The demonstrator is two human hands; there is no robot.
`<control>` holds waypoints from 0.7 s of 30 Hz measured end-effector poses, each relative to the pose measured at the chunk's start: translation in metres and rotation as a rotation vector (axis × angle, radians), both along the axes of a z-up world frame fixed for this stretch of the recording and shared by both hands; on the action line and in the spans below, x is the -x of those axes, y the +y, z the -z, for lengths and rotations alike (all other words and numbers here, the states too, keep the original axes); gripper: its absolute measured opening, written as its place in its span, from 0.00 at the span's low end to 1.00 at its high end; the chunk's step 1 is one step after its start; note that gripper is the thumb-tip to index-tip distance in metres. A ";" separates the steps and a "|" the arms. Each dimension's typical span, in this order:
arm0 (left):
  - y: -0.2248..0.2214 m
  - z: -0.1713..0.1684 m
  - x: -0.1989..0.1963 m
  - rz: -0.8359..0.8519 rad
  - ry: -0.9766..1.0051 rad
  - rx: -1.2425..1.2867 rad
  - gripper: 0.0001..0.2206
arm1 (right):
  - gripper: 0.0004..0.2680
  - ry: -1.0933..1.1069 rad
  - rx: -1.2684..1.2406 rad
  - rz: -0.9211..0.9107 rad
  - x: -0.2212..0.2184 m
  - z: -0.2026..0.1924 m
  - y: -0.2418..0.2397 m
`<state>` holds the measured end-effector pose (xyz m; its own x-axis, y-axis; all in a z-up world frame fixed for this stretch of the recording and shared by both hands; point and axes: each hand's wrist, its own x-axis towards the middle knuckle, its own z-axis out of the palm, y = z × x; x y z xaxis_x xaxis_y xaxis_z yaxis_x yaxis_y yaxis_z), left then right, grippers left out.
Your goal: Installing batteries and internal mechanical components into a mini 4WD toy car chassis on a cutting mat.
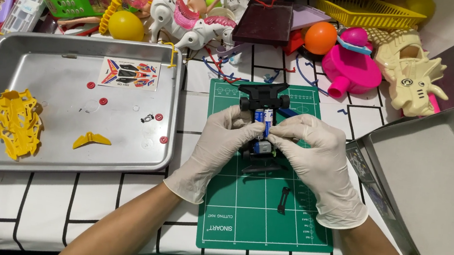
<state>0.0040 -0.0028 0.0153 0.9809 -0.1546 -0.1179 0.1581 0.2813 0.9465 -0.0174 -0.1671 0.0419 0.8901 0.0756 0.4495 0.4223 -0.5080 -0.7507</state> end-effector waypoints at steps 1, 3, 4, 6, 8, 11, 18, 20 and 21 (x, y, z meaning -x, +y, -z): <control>0.000 0.001 -0.001 0.001 0.000 -0.001 0.14 | 0.07 0.000 -0.001 0.001 0.000 0.001 0.000; 0.000 0.002 -0.002 0.000 0.011 -0.002 0.14 | 0.07 0.009 -0.001 0.006 0.000 0.002 -0.001; 0.000 0.002 -0.002 0.001 0.011 -0.003 0.14 | 0.07 0.009 -0.003 0.008 0.000 0.002 -0.002; 0.000 0.003 -0.001 -0.011 0.026 -0.009 0.14 | 0.06 -0.001 0.008 0.003 -0.001 0.003 -0.002; -0.001 0.005 -0.002 -0.016 0.034 0.000 0.15 | 0.06 -0.008 0.019 0.002 -0.002 0.005 -0.005; -0.001 0.000 -0.004 -0.016 0.040 0.010 0.17 | 0.06 -0.021 0.032 0.005 -0.003 0.005 -0.005; 0.000 0.006 -0.006 -0.041 0.057 0.040 0.21 | 0.07 -0.004 -0.037 -0.053 -0.004 0.001 -0.011; 0.003 0.008 -0.008 -0.081 0.048 0.040 0.21 | 0.06 0.015 -0.046 0.012 -0.003 -0.007 -0.017; 0.005 0.009 -0.010 -0.121 0.039 0.040 0.21 | 0.06 0.035 -0.054 0.078 -0.003 -0.011 -0.019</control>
